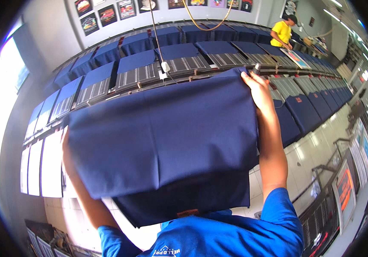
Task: The person smooths and aligns navy blue shirts onto printing boards, applies heat using a handheld dryer to the printed designs, and moves between different boards in a workshop.
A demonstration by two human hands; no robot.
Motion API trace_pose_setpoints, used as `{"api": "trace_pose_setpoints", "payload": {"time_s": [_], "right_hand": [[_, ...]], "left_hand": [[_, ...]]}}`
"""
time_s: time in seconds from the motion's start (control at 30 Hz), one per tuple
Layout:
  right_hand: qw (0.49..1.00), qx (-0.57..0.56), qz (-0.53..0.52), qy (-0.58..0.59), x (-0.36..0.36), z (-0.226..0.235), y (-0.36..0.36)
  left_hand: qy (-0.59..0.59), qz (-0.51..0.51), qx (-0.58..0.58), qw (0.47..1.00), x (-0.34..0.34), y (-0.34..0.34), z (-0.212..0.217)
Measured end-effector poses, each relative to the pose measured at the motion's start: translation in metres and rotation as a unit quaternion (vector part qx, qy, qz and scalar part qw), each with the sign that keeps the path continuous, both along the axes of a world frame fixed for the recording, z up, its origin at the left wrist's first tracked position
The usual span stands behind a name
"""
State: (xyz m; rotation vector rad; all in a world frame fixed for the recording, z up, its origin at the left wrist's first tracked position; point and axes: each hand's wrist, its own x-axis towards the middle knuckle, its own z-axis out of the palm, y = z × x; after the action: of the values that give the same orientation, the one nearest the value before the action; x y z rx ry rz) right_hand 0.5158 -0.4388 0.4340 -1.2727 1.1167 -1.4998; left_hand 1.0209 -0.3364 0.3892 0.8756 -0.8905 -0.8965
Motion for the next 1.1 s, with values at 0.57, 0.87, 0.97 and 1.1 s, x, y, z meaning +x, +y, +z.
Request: {"api": "trace_pose_setpoints", "payload": {"time_s": [0.57, 0.87, 0.97, 1.1], "right_hand": [[0.988, 0.143, 0.05, -0.024, -0.13, -0.083, 0.055], [0.932, 0.341, 0.05, -0.114, -0.143, -0.386, 0.143], [0.931, 0.33, 0.069, -0.141, -0.149, -0.376, 0.142], [0.903, 0.423, 0.074, 0.001, -0.173, -0.383, 0.139]], "left_hand": [[-0.009, 0.067, 0.159, 0.985, -0.081, 0.059, -0.062], [-0.029, -0.014, 0.416, 0.909, -0.093, 0.156, -0.357], [-0.026, 0.029, 0.425, 0.904, -0.089, 0.161, -0.378], [-0.046, 0.104, 0.495, 0.861, -0.105, 0.167, -0.378]]}}
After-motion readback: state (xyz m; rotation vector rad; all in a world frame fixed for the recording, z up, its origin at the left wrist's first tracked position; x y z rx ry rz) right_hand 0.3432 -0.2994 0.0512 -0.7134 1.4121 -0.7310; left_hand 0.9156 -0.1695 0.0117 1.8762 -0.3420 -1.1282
